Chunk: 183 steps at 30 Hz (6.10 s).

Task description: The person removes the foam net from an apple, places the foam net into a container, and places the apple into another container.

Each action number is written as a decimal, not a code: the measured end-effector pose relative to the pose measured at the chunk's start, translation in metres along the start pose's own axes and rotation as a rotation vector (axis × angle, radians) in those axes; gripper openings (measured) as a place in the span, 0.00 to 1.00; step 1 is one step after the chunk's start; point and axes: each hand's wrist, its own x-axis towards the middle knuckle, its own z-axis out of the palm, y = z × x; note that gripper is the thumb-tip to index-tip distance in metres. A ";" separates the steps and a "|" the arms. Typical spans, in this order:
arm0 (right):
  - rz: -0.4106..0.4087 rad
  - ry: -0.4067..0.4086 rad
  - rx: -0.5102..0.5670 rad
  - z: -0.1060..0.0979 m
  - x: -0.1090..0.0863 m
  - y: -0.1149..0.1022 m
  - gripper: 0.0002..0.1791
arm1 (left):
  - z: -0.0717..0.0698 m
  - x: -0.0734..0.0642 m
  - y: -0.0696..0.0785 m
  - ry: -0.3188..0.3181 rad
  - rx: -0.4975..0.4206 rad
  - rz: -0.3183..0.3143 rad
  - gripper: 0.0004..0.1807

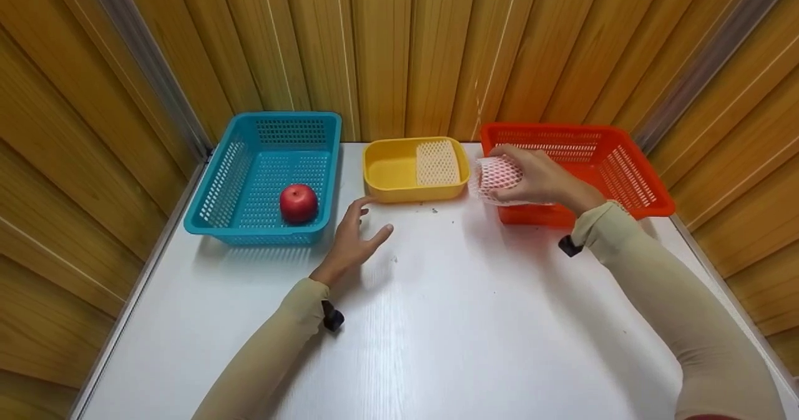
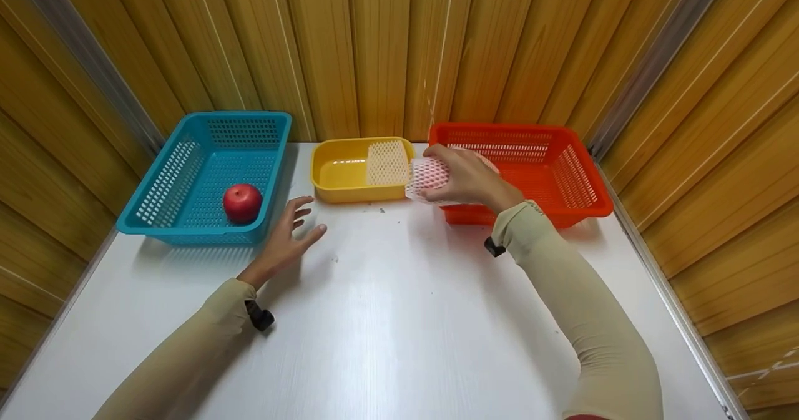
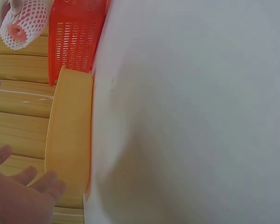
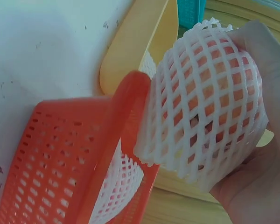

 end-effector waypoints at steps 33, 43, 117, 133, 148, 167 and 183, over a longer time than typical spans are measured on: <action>-0.170 -0.052 -0.021 0.061 0.029 -0.036 0.40 | -0.007 -0.007 -0.013 0.052 -0.026 -0.054 0.34; -0.199 -0.065 0.044 0.079 0.037 -0.046 0.43 | -0.008 -0.008 -0.015 0.060 0.005 -0.056 0.33; -0.143 -0.175 -0.074 0.149 0.050 -0.063 0.49 | -0.015 -0.017 -0.025 0.053 -0.071 -0.035 0.22; -0.200 -0.123 -0.102 0.146 0.042 -0.055 0.49 | -0.008 -0.011 -0.021 -0.032 -0.095 -0.008 0.14; -0.197 -0.108 -0.084 0.141 0.034 -0.045 0.52 | -0.001 -0.005 -0.022 0.006 -0.094 -0.005 0.14; -0.202 -0.048 -0.022 0.138 0.020 -0.030 0.56 | 0.004 -0.002 -0.020 0.015 -0.144 0.039 0.14; -0.118 -0.030 0.032 0.136 -0.003 -0.014 0.56 | 0.012 0.003 -0.015 -0.064 -0.305 -0.005 0.30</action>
